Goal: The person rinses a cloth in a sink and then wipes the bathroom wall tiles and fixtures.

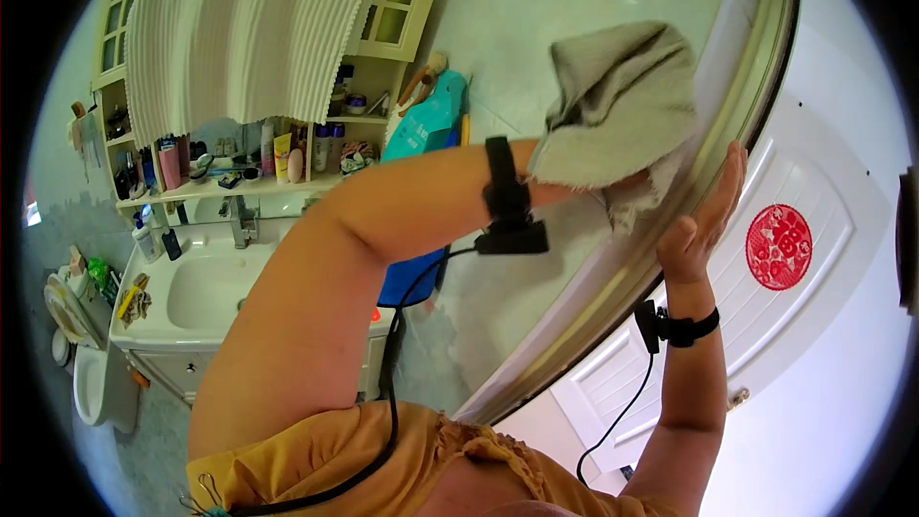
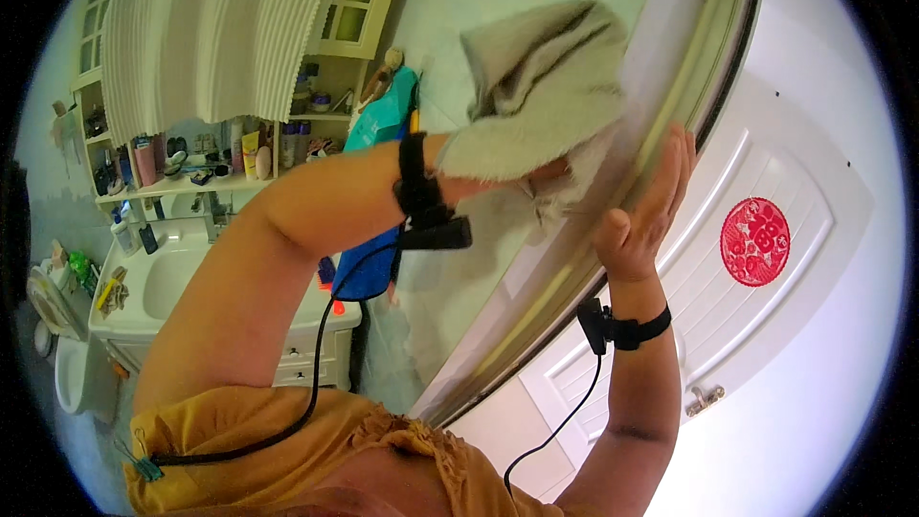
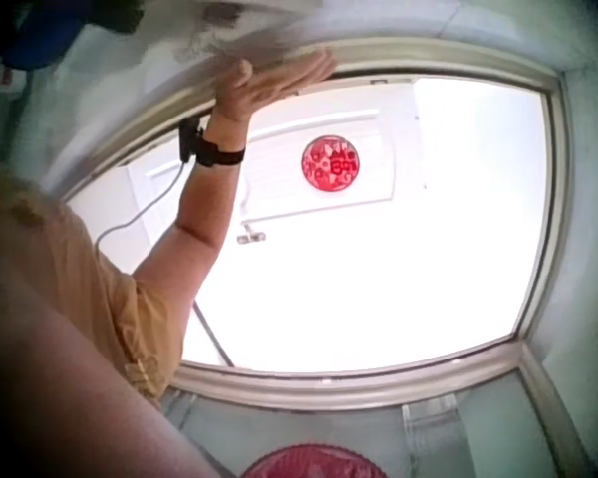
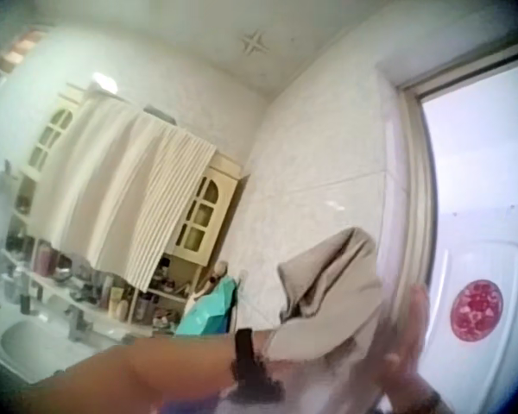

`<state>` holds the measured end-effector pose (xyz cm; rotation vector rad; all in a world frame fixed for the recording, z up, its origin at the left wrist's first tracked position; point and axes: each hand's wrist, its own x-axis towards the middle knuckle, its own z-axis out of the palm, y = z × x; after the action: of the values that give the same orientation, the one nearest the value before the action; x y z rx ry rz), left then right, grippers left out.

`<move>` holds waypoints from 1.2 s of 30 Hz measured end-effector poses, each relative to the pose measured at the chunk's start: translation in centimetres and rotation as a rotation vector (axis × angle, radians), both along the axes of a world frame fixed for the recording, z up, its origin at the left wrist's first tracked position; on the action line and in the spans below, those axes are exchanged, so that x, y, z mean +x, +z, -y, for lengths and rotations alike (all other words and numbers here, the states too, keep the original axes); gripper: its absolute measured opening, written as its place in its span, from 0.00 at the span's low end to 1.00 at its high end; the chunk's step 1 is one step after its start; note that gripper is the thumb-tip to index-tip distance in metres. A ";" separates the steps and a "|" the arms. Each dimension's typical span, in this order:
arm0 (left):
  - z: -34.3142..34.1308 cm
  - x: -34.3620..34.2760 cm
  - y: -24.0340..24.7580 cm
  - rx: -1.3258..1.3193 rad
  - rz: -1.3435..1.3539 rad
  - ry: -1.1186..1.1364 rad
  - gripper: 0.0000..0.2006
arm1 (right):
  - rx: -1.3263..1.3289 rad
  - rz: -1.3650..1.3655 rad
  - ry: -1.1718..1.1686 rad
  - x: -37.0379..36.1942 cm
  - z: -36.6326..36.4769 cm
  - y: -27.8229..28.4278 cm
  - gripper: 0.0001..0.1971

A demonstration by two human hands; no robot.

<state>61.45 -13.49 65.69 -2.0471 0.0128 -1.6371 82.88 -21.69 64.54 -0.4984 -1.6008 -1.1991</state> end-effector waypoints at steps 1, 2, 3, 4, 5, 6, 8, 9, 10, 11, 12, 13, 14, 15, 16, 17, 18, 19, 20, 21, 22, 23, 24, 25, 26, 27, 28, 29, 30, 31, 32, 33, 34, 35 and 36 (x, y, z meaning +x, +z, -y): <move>-0.2 0.0 1.0 0.023 0.014 0.006 0.22 | 0.009 -0.007 0.015 0.0 0.0 0.0 0.46; -0.7 -0.3 2.8 0.034 0.049 0.026 0.22 | 0.009 -0.009 0.010 0.0 0.0 0.1 0.46; -1.4 -0.5 4.1 0.033 0.088 0.048 0.23 | 0.009 -0.010 0.038 -0.2 -0.1 0.0 0.47; -2.3 -0.8 5.1 0.013 0.118 0.073 0.23 | 0.004 -0.016 0.060 -0.2 -0.3 -0.1 0.48; -3.1 -0.9 6.6 -0.014 0.158 0.095 0.23 | -0.006 -0.028 0.058 -0.4 -0.1 0.1 0.50; -4.1 -1.0 8.1 -0.056 0.196 0.116 0.24 | -0.011 -0.044 0.028 -0.2 -0.5 0.0 0.50; -5.9 -1.3 10.6 -0.158 0.259 0.155 0.25 | 0.017 -0.033 0.082 0.1 -1.1 0.2 0.50; -6.9 -1.3 11.4 -0.223 0.282 0.173 0.25 | 0.011 -0.028 0.071 -0.1 -0.8 0.3 0.49; -7.6 -1.4 12.4 -0.255 0.316 0.181 0.25 | 0.009 -0.032 0.064 -0.2 -0.8 0.3 0.49; -8.2 -1.5 12.4 -0.288 0.332 0.190 0.26 | 0.015 -0.012 0.075 -0.3 -0.7 0.3 0.48; -8.7 -1.2 12.4 -0.311 0.338 0.190 0.26 | 0.027 0.004 0.080 -0.2 -0.8 0.5 0.47; -9.2 -0.8 11.6 -0.327 0.339 0.188 0.27 | 0.060 0.021 0.097 -0.2 -1.1 0.5 0.46; -9.5 -0.3 11.2 -0.342 0.338 0.181 0.27 | 0.063 0.009 0.087 0.0 -1.2 0.4 0.46; -9.7 0.0 10.4 -0.354 0.338 0.171 0.28 | 0.056 0.019 0.077 0.2 -1.3 0.4 0.45; -9.9 0.3 9.7 -0.350 0.331 0.162 0.28 | 0.051 0.029 0.069 0.3 -1.2 0.4 0.44; -9.5 -0.8 8.3 -0.345 0.344 0.169 0.29 | 0.049 0.035 0.055 -0.5 -0.9 0.5 0.43; -9.3 0.2 7.2 -0.338 0.323 0.133 0.29 | 0.056 0.019 0.033 0.0 -0.6 0.4 0.43; -8.6 0.4 5.4 -0.314 0.310 0.103 0.30 | 0.053 0.024 0.029 0.3 -0.5 0.5 0.43; -7.7 0.3 3.6 -0.274 0.295 0.080 0.30 | 0.051 0.035 0.033 0.3 -0.4 0.5 0.42; -6.5 0.2 1.4 -0.228 0.259 0.050 0.31 | 0.063 0.027 0.038 0.3 -0.3 0.5 0.42; -5.0 0.2 -0.8 -0.191 0.207 0.029 0.31 | 0.057 0.044 0.050 0.2 -0.2 0.5 0.42; -4.1 0.7 -2.7 -0.153 0.141 0.015 0.32 | 0.052 0.065 0.067 0.0 -0.4 0.6 0.43; -3.2 1.6 -4.6 -0.117 0.069 -0.011 0.32 | 0.069 0.060 0.065 0.0 -0.2 0.7 0.43; -1.7 2.2 -5.6 -0.088 -0.003 -0.032 0.32 | 0.045 0.051 0.056 0.2 -0.1 0.5 0.43; -0.6 2.4 -5.4 -0.059 -0.068 -0.033 0.31 | 0.021 0.046 0.055 0.2 0.0 0.3 0.43; 0.5 2.3 -5.0 -0.027 -0.128 -0.024 0.31 | 0.011 0.042 0.065 0.4 0.0 0.2 0.42; 1.5 2.0 -4.2 0.004 -0.179 -0.010 0.31 | 0.022 0.039 0.065 0.3 0.1 0.1 0.42; 2.3 1.5 -3.0 0.038 -0.225 0.011 0.31 | 0.023 0.041 0.070 0.2 0.1 0.1 0.42; 2.8 0.7 -1.8 0.066 -0.263 0.037 0.30 | 0.023 0.047 0.076 0.1 0.1 0.2 0.42; 3.0 0.1 -0.5 0.089 -0.291 0.073 0.30 | 0.023 0.056 0.066 0.3 0.0 0.1 0.41; 3.0 -0.6 0.8 0.113 -0.323 0.107 0.30 | 0.025 0.049 0.060 0.4 0.0 0.2 0.41; 2.9 -0.9 2.2 0.135 -0.336 0.148 0.30 | 0.022 0.038 0.068 0.4 0.0 0.1 0.40; 2.8 -1.5 3.8 0.153 -0.334 0.201 0.30 | 0.020 0.031 0.081 0.4 0.1 0.2 0.40; 2.6 -1.8 5.3 0.168 -0.333 0.245 0.29 | 0.020 0.026 0.077 0.4 0.1 0.3 0.40; 2.4 -2.2 6.9 0.168 -0.323 0.292 0.29 | 0.010 0.009 0.079 0.4 0.1 0.4 0.39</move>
<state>59.25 -15.85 72.59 -2.0499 -0.0327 -1.0846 83.27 -21.80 64.94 -0.4194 -1.6068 -1.1513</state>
